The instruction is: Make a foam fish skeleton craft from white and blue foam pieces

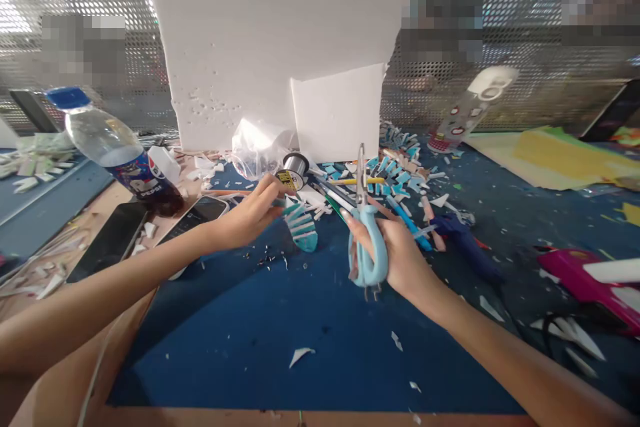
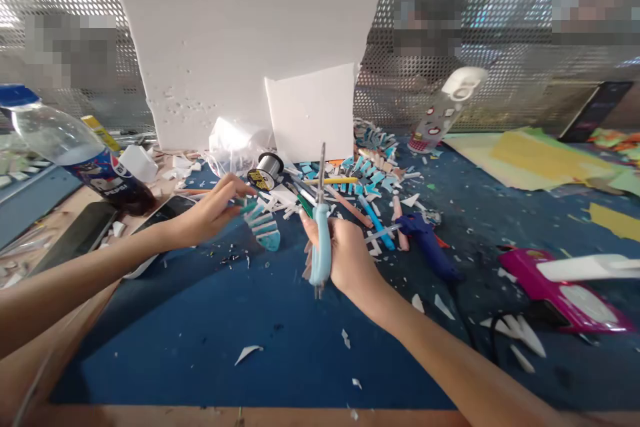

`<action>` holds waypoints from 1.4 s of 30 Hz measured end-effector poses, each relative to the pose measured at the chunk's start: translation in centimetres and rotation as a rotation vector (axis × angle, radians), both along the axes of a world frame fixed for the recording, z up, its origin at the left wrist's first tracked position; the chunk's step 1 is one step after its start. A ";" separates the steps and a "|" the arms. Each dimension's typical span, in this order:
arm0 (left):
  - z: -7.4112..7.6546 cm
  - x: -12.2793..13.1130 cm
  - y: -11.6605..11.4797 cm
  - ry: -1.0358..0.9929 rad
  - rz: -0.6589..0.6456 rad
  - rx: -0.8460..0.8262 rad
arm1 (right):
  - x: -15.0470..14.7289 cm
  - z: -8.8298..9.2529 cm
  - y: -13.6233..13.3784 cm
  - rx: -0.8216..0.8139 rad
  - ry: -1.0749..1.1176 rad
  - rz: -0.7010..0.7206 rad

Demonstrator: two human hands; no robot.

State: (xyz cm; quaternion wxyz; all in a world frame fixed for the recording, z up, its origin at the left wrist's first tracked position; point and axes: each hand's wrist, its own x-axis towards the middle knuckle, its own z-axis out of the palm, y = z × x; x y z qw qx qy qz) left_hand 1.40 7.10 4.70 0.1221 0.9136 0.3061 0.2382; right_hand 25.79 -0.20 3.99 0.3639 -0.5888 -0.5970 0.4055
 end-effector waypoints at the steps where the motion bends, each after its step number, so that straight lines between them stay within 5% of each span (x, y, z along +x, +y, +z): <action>1: 0.3 0.4 0.4 -0.044 0.028 -0.002 | -0.1 -0.2 -0.1 -0.028 0.016 0.001; 7: 2.7 3.9 4.2 -0.275 0.157 0.055 | -0.4 -0.3 -0.6 -0.227 -0.049 0.078; 12: 4.8 8.2 8.6 -0.336 0.204 0.016 | -0.9 1.1 -0.9 -0.177 -0.350 0.135; 17: 4.4 10.9 10.5 -0.163 0.074 -0.130 | -1.3 1.4 -0.7 -0.209 -0.578 0.125; 30: 1.3 3.3 8.3 0.116 0.106 -0.046 | -2.0 2.3 -1.4 -0.059 -0.971 0.127; 35: -0.3 2.8 7.4 0.176 0.112 0.007 | -2.4 1.5 -1.7 0.018 -1.172 0.094; 42: -1.3 3.3 7.9 0.133 0.296 0.006 | -2.3 1.1 -0.7 0.020 -1.132 0.134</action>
